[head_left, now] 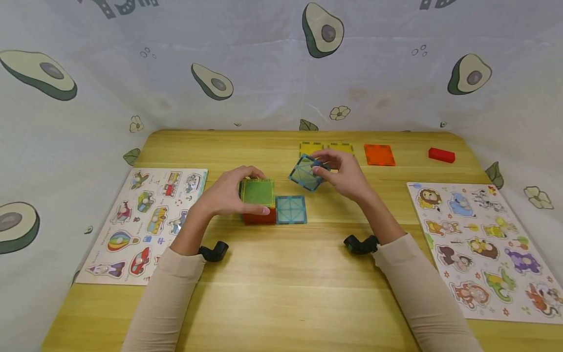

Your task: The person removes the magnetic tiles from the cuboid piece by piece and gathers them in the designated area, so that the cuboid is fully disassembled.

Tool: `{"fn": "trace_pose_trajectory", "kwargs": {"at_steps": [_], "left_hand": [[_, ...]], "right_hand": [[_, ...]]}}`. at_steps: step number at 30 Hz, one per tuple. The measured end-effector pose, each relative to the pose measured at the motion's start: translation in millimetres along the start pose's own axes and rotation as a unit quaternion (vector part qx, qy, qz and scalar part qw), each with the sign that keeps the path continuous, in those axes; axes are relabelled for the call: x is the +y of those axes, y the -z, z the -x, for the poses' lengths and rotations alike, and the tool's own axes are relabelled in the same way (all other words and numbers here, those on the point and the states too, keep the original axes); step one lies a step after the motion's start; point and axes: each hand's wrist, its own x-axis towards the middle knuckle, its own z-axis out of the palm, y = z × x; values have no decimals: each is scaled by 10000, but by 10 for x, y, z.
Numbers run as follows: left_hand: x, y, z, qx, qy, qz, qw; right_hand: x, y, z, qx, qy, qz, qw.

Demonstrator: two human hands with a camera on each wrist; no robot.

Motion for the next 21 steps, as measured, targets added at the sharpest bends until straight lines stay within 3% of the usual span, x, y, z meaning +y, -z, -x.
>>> {"fn": "trace_pose_trajectory", "kwargs": {"at_steps": [5,10,16,21], "left_hand": [[-16,38,24,-219,-35,-126,9997],[-28,76,42,-379,-126,-248,9989],[-24,87,52,-441,-174,-216,9986],[-31,78,47,-434,-184,-234,9986]], "right_hand": [[23,39,7,-229,7,-165,9996],[95,61,0,-318,-280,-344,9985],[178,24,-26,-105,-766,-477,9959],[214,-28,-60,169,-1087,-64,9939]]}}
